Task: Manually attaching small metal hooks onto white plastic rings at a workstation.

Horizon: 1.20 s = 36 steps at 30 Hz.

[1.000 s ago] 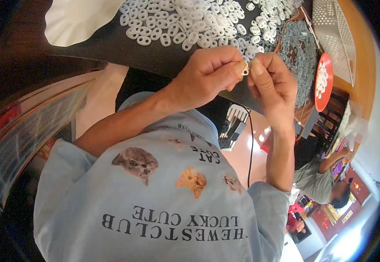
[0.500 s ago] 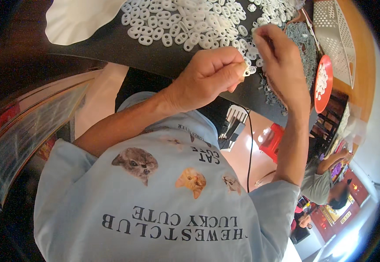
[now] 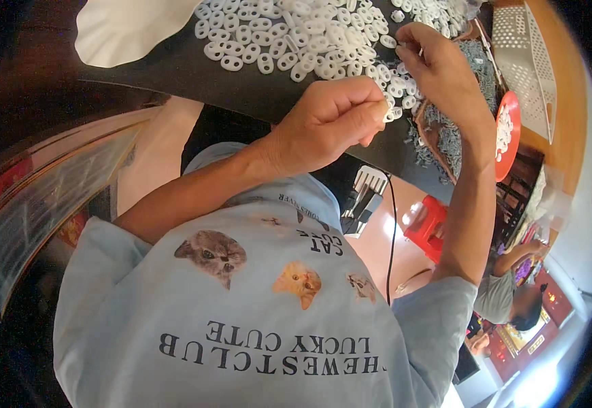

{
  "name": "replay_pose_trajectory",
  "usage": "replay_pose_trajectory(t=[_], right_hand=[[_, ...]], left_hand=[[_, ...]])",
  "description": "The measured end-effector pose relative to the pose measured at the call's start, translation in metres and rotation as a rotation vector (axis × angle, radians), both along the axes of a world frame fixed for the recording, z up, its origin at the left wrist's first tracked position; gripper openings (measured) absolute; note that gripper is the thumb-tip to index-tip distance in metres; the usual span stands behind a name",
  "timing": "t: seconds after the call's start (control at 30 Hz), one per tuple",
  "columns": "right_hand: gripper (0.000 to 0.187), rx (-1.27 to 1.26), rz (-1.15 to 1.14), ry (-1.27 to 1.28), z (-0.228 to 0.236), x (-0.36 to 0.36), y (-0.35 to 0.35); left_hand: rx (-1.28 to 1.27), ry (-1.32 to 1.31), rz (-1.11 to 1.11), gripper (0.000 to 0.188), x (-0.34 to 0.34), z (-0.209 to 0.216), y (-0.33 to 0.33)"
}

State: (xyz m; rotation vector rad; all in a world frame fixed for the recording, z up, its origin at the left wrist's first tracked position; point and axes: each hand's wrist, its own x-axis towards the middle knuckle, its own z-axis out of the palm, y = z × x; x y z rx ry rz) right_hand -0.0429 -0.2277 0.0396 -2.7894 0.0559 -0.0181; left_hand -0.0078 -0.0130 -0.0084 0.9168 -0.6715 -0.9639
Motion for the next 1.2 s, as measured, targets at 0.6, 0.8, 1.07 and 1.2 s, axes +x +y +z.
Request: replay_pose_trajectory(t=[0.6, 0.8, 1.07, 1.2], right_hand=[[0.019, -0.094, 0.030, -0.002, 0.007, 0.010, 0.018], [0.018, 0.059, -0.138, -0.114, 0.027, -0.017, 0.032], [0.020, 0.762, -0.325, 0.057, 0.034, -0.056, 0.045], [0.019, 0.783, -0.351, 0.112, 0.036, -0.058, 0.050]], left_hand=[[0.033, -0.010, 0.035, 0.020, -0.004, 0.001, 0.000], [0.103, 0.103, -0.022, 0.020, 0.001, 0.007, 0.004], [0.109, 0.127, -0.043, 0.018, 0.000, 0.006, 0.003], [0.100, 0.116, -0.046, 0.018, -0.001, 0.007, 0.002]])
